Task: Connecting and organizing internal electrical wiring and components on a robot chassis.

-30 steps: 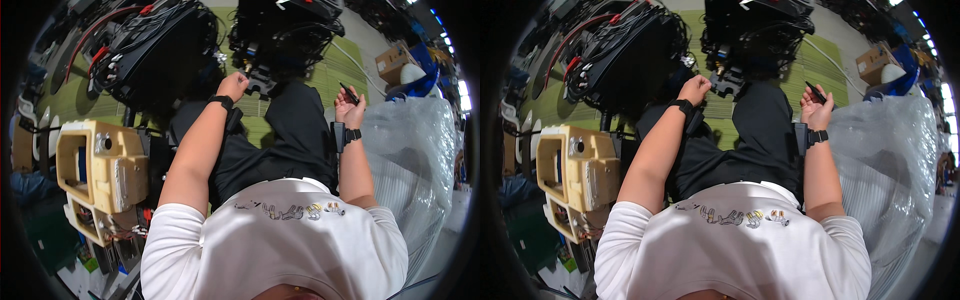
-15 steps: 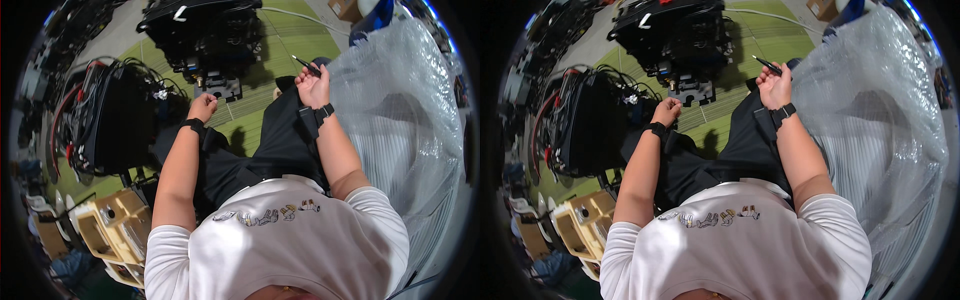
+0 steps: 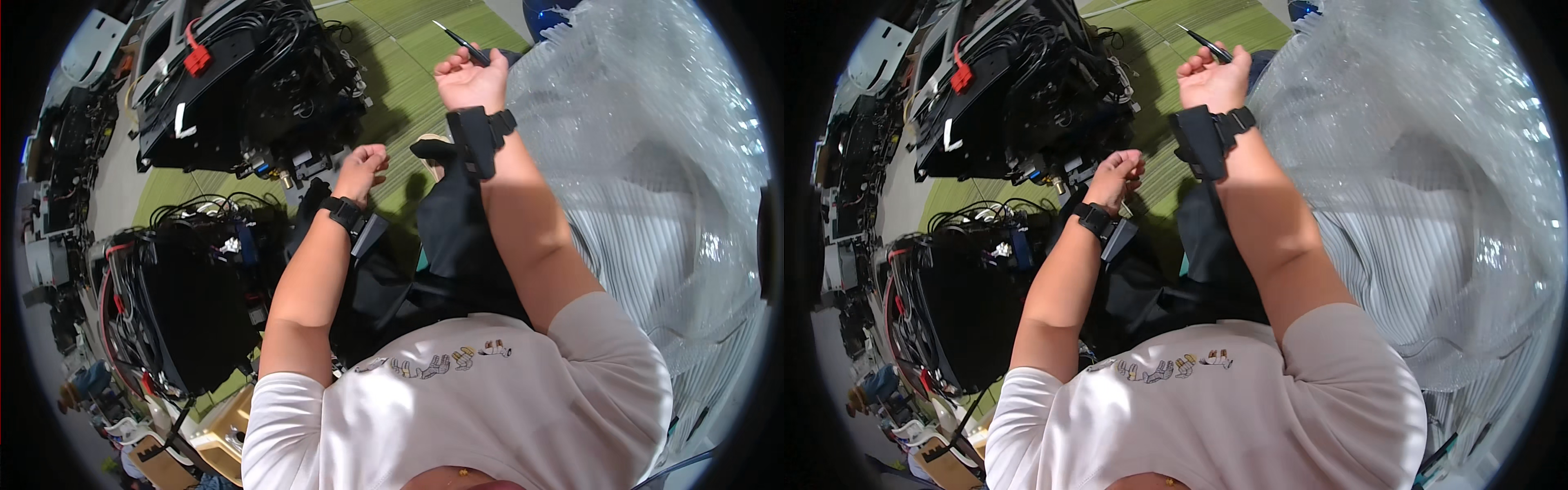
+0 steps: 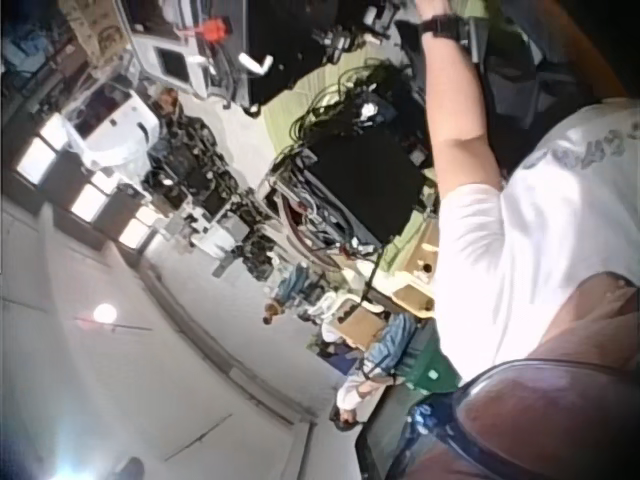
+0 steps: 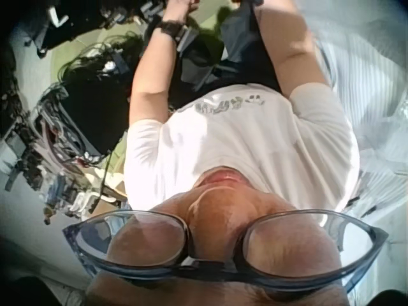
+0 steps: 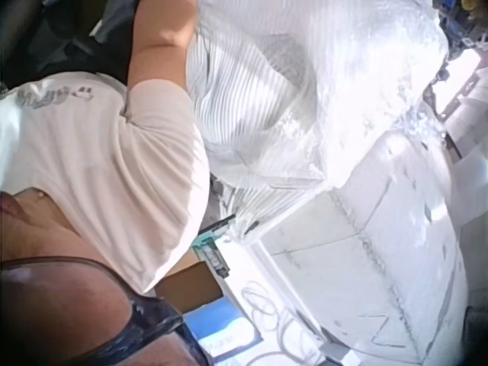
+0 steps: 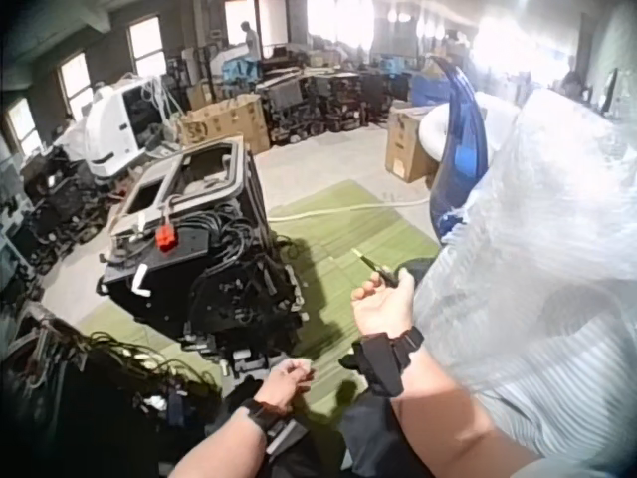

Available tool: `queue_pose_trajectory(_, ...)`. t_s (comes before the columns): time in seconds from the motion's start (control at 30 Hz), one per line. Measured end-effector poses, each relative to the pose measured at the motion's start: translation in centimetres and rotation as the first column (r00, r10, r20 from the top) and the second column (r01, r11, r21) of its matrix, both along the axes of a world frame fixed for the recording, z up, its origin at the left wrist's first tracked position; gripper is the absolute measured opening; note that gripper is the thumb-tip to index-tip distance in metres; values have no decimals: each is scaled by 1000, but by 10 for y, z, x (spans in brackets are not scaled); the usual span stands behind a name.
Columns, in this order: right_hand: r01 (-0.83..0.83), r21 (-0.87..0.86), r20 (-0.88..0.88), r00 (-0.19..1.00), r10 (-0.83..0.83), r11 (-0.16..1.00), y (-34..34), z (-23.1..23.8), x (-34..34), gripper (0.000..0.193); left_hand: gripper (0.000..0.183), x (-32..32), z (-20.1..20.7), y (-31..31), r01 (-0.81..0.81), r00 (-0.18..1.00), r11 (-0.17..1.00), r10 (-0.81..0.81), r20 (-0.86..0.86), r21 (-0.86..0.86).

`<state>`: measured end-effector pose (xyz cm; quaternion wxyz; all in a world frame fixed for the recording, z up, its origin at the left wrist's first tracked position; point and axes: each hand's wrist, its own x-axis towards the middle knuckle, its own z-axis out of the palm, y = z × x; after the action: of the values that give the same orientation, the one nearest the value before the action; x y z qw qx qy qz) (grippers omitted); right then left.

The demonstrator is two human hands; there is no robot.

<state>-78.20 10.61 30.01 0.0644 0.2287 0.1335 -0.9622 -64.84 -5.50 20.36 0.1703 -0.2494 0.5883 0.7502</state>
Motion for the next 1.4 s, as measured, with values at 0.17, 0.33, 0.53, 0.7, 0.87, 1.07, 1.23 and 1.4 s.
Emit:
queue_pose_trajectory(0.17, 73, -30, 156, 985, -68, 997, -28, -43, -41, 30, 21, -64, 7, 0, 75, 997, 993, -77, -14, -91)
queue_pose_trajectory(0.33, 73, 56, 318, 944, -87, 996, -25, -77, -63, 32, 26, -136, -52, -9, -59, 994, 987, 73, 87, -153)
queue_pose_trajectory(0.53, 43, 183, 24, 999, -48, 982, -17, -73, -89, 34, 45, -178, -187, -35, 62, 995, 727, 10, 101, -683)
queue_pose_trajectory(0.7, -19, 221, 129, 992, -10, 975, -13, -79, -97, 33, 53, -195, -210, -22, 175, 983, 745, -89, 163, -643)
queue_pose_trajectory(0.87, -111, 257, 94, 991, 90, 960, -24, -81, -94, 35, 55, -198, -217, -32, 107, 994, 815, -78, 76, -569)
queue_pose_trajectory(1.07, -175, 339, 149, 980, 131, 924, -37, -92, -95, 34, 54, -205, -174, -40, 79, 992, 979, -58, 115, -187)
queue_pose_trajectory(1.23, -212, 518, 186, 973, 133, 828, -49, -116, -98, 31, 45, -210, -174, -34, -188, 979, 975, 176, 107, 114)
queue_pose_trajectory(1.4, -293, 589, 278, 948, 152, 753, -58, -146, -97, 32, 30, -217, -168, -29, -420, 900, 757, 419, 121, 501)
